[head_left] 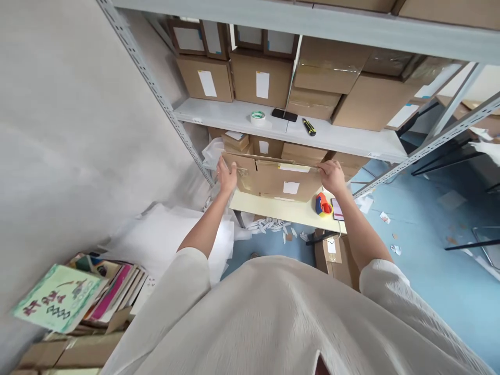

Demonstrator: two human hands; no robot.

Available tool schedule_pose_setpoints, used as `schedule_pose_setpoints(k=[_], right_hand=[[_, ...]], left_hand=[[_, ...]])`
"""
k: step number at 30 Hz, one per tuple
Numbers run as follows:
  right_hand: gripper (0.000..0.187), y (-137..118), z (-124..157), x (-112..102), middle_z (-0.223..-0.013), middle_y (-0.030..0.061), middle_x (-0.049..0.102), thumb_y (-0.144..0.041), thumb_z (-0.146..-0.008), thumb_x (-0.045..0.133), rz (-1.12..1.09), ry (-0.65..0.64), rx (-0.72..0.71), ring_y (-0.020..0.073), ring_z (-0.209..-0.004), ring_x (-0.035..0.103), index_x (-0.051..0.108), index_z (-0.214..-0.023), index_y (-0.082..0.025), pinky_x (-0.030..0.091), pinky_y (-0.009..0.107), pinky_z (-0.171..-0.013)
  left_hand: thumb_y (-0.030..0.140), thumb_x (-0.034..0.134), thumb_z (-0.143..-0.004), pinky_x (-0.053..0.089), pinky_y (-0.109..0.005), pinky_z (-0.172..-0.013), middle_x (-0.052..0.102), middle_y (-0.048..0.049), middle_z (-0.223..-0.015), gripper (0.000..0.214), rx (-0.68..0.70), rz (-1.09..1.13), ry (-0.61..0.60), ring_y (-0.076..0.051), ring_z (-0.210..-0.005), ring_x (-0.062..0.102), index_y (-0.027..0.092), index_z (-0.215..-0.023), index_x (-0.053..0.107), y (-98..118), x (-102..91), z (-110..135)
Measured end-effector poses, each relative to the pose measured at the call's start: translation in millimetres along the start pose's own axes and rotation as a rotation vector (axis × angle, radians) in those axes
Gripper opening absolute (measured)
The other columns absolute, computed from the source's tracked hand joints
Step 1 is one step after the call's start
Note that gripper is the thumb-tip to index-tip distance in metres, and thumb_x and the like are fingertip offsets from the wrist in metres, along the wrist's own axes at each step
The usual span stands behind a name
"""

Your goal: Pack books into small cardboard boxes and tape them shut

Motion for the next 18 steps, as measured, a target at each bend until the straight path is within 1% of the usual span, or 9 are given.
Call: schedule_pose_setpoints(k=[3, 6, 8, 10, 12, 15, 16, 18], right_hand=[[0.04, 11.1, 0.8, 8.4, -0.112, 0.0147, 0.08, -0.029, -0.101, 0.053, -0.03, -0.032, 0.045, 0.0354, -0.11, 0.069, 0.088, -0.119, -0.023, 0.054, 0.059, -0.111], [0.039, 22.3, 3.8, 12.3, -0.117, 0.0158, 0.078, -0.033, -0.102, 0.053, -0.107, -0.022, 0.107, 0.0365, -0.117, 0.07, 0.087, -0.118, -0.024, 0.054, 0.062, -0.114], [0.037, 28.9, 7.1, 12.0, -0.129, 0.0169, 0.075, -0.038, -0.102, 0.056, -0.151, 0.012, 0.14, 0.037, -0.127, 0.069, 0.087, -0.118, -0.025, 0.054, 0.062, -0.119], [0.037, 35.4, 11.2, 10.3, -0.143, 0.0179, 0.069, -0.045, -0.101, 0.062, -0.177, 0.06, 0.167, 0.0371, -0.137, 0.066, 0.085, -0.122, -0.026, 0.054, 0.061, -0.122], [0.047, 43.5, 16.1, 8.9, -0.153, 0.0183, 0.063, -0.052, -0.099, 0.067, -0.212, 0.121, 0.209, 0.0368, -0.141, 0.065, 0.079, -0.136, -0.027, 0.057, 0.06, -0.119], [0.071, 56.8, 24.8, 12.1, -0.155, 0.019, 0.063, -0.063, -0.098, 0.07, -0.327, 0.183, 0.3, 0.035, -0.133, 0.069, 0.063, -0.159, -0.029, 0.064, 0.057, -0.109], [0.076, 60.5, 27.5, 15.1, -0.154, 0.0191, 0.065, -0.067, -0.097, 0.07, -0.37, 0.185, 0.331, 0.0342, -0.129, 0.071, 0.059, -0.163, -0.03, 0.065, 0.056, -0.106], [0.083, 65.2, 31.6, 22.3, -0.15, 0.0194, 0.069, -0.074, -0.096, 0.071, -0.439, 0.169, 0.385, 0.0332, -0.123, 0.073, 0.057, -0.163, -0.029, 0.066, 0.054, -0.104]], left_hand=[[0.082, 0.057, -0.106, 0.024, -0.058, -0.147, 0.042, -0.0269, -0.184, 0.099, -0.001, 0.02, -0.061, -0.036, -0.177, 0.034, 0.017, -0.178, 0.037, -7.7, 14.4, -10.7], [0.084, 0.055, -0.106, 0.025, -0.058, -0.147, 0.039, -0.0246, -0.186, 0.1, 0.005, 0.053, -0.097, -0.034, -0.178, 0.034, 0.02, -0.18, 0.033, -11.3, 24.1, -17.1], [0.084, 0.054, -0.107, 0.026, -0.057, -0.147, 0.037, -0.0231, -0.188, 0.099, -0.007, 0.072, -0.12, -0.033, -0.178, 0.033, 0.022, -0.181, 0.031, -12.7, 28.9, -20.0], [0.083, 0.053, -0.108, 0.026, -0.056, -0.147, 0.037, -0.0221, -0.188, 0.097, -0.026, 0.084, -0.132, -0.033, -0.178, 0.033, 0.023, -0.181, 0.031, -13.2, 32.3, -22.0], [0.081, 0.053, -0.109, 0.027, -0.056, -0.147, 0.04, -0.0207, -0.187, 0.094, -0.033, 0.098, -0.131, -0.033, -0.177, 0.035, 0.025, -0.181, 0.031, -12.3, 34.1, -22.9], [0.078, 0.056, -0.111, 0.032, -0.056, -0.145, 0.047, -0.0201, -0.183, 0.09, -0.029, 0.101, -0.13, -0.033, -0.174, 0.042, 0.027, -0.181, 0.033, -10.0, 34.5, -21.8], [0.077, 0.056, -0.111, 0.034, -0.055, -0.144, 0.049, -0.0203, -0.181, 0.089, -0.027, 0.09, -0.13, -0.033, -0.172, 0.044, 0.027, -0.181, 0.033, -9.4, 34.3, -20.9], [0.078, 0.053, -0.112, 0.037, -0.054, -0.143, 0.052, -0.0206, -0.179, 0.089, 0.006, 0.051, -0.127, -0.033, -0.17, 0.048, 0.026, -0.181, 0.033, -7.3, 33.7, -18.5]])
Point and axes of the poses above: each hand's wrist, its own z-axis away from the middle knuckle, its own x-axis out of the palm, y = z × x, the point moved 5 cm from there along -z, towards the middle knuckle
